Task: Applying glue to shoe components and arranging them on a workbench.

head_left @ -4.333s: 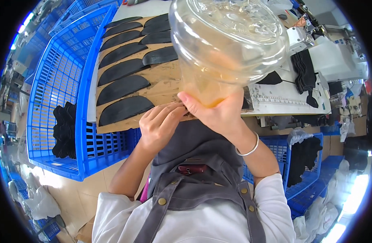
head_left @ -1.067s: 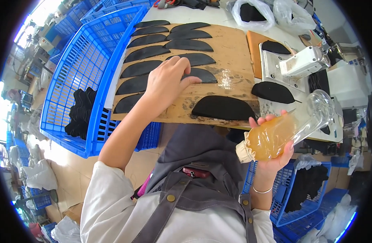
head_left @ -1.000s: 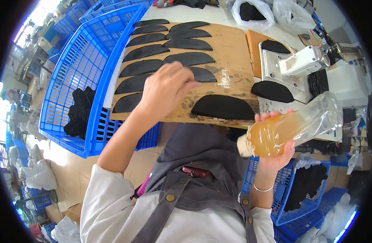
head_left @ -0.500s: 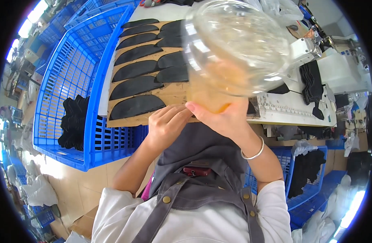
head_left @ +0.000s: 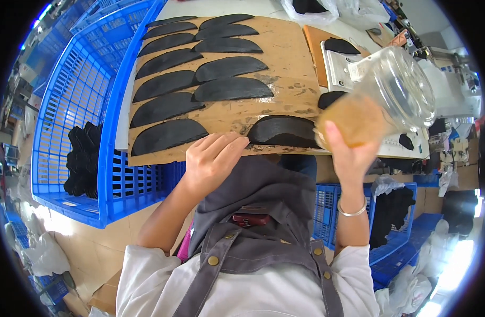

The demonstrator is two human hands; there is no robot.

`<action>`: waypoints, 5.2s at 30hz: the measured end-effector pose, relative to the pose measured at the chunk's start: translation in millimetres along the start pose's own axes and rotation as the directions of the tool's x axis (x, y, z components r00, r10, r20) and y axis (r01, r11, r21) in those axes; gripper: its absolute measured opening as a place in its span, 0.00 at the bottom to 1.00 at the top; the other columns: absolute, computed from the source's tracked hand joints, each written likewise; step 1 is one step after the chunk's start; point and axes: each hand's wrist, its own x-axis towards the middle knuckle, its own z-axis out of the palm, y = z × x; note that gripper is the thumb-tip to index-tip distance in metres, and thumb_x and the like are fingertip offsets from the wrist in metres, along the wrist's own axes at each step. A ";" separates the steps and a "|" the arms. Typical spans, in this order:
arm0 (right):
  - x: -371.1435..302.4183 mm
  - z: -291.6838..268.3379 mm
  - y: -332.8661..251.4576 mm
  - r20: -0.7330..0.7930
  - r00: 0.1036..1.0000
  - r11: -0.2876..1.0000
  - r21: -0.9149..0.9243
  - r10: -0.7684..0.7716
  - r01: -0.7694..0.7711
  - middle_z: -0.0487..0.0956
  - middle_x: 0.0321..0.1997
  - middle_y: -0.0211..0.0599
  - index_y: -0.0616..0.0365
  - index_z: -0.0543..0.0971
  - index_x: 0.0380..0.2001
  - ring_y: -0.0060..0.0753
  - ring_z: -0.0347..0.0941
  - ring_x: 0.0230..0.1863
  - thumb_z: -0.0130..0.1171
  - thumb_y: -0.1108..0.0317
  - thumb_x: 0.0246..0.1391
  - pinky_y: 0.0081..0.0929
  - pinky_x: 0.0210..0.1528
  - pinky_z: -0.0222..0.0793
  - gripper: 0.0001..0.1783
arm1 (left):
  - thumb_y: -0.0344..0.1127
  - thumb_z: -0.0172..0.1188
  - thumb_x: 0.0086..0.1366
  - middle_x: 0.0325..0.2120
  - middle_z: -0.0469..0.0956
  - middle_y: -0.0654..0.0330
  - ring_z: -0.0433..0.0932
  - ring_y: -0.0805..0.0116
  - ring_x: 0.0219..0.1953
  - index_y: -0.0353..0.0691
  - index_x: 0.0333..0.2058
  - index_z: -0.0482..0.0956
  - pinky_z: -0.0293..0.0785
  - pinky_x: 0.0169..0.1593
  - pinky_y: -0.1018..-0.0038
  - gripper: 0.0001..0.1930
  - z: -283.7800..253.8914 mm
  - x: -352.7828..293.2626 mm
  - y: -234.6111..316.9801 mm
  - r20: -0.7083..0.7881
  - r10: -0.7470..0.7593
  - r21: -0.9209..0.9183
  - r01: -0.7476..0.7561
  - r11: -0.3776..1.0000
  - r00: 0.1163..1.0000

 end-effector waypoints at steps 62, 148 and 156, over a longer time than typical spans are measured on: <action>-35.6 -13.4 40.4 0.393 0.907 0.271 0.866 0.152 -0.421 0.66 0.47 0.44 0.54 0.53 0.59 0.43 0.66 0.50 0.52 0.44 0.45 0.55 0.59 0.51 0.42 | 0.34 0.63 0.53 0.15 0.70 0.72 0.60 0.87 0.19 0.38 0.23 0.77 0.56 0.22 0.85 0.07 -11.7 131.6 -23.5 0.284 -0.498 -0.156 0.552 0.819 0.820; -8.8 20.6 -34.0 -0.092 0.988 0.911 0.385 -0.124 0.150 0.71 0.44 0.47 0.65 0.58 0.52 0.38 0.70 0.45 0.62 0.74 0.40 0.32 0.47 0.67 0.35 | 0.21 0.62 0.44 0.30 0.76 0.58 0.77 0.63 0.28 0.34 0.28 0.76 0.75 0.30 0.74 0.09 -6.0 -1.4 -7.6 0.034 -0.103 -0.161 0.107 0.981 0.994; -14.0 69.3 -20.8 0.030 0.999 0.879 0.476 0.014 -0.027 0.78 0.34 0.35 0.58 0.78 0.33 0.32 0.76 0.37 0.65 0.64 0.38 0.29 0.42 0.70 0.16 | 0.21 0.62 0.44 0.30 0.76 0.58 0.77 0.63 0.28 0.34 0.28 0.77 0.75 0.31 0.74 0.09 -7.0 7.1 1.9 0.079 -0.134 -0.119 0.143 0.983 0.988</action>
